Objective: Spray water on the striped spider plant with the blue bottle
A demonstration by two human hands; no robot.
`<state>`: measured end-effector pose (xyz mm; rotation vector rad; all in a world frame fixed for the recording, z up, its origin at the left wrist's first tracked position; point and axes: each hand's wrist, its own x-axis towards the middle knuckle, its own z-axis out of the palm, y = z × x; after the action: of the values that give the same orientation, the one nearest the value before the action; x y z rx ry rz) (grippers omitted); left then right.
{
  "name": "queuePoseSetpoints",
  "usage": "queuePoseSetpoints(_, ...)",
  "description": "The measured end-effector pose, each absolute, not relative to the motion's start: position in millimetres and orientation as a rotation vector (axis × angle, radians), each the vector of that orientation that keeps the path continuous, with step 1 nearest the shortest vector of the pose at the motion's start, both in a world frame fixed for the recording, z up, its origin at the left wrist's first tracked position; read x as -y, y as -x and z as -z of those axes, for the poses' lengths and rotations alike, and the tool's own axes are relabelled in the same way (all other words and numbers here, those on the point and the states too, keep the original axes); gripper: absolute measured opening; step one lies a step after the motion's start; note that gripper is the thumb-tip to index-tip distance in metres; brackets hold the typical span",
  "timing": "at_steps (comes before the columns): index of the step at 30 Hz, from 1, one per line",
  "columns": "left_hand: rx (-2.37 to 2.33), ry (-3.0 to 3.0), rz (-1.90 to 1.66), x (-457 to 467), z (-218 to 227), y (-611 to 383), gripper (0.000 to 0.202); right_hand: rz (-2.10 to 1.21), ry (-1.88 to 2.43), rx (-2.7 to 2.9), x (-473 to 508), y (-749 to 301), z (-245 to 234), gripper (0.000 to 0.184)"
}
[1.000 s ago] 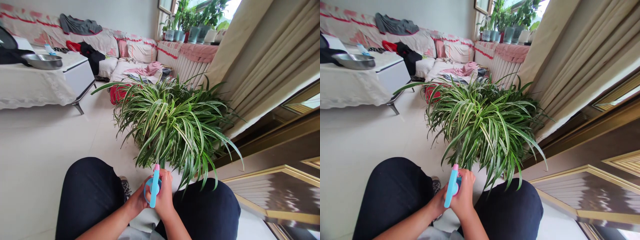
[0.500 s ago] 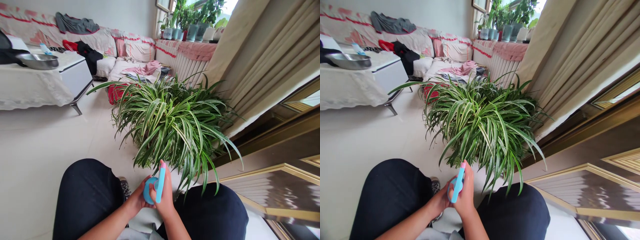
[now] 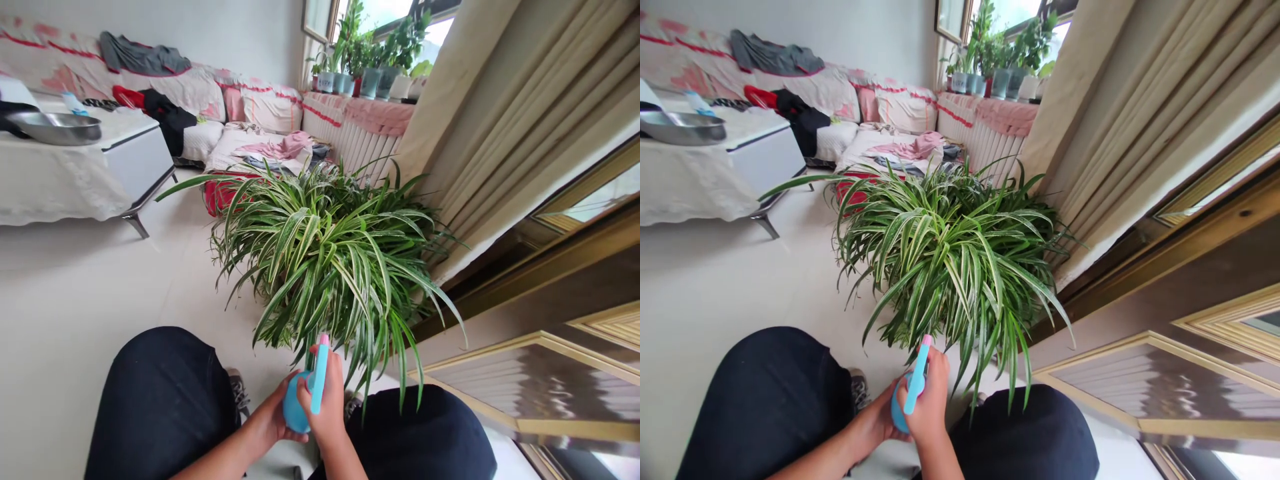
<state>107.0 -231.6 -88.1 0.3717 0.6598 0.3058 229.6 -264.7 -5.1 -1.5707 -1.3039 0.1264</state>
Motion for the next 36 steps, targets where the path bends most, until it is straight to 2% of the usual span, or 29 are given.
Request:
queuePoseSetpoints(6,-0.655,-0.384,-0.282,233.0,104.2,-110.2,0.073,-0.103,1.592,1.291,265.0,-226.8,8.8,0.031)
queuePoseSetpoints(8,-0.664,-0.391,-0.297,231.7,113.4,-110.2,0.075,-0.091,1.592,1.289,263.5,-224.8,10.8,0.035)
queuePoseSetpoints(13,-0.725,-0.392,-0.293,228.6,122.7,-110.4,0.079,-0.122,1.602,1.28,256.7,-222.6,17.9,0.061)
queuePoseSetpoints(18,-0.744,-0.355,-0.259,227.4,119.8,-110.5,0.078,-0.241,1.585,1.266,254.6,-222.5,21.3,0.063)
queuePoseSetpoints(27,-0.722,-0.331,-0.242,233.0,120.4,-111.1,0.068,-0.228,1.647,1.241,258.0,-219.8,12.0,0.044)
queuePoseSetpoints(36,-0.801,-0.375,-0.184,230.4,100.6,-112.8,0.071,-0.297,1.668,1.209,259.9,-217.9,18.0,0.04)
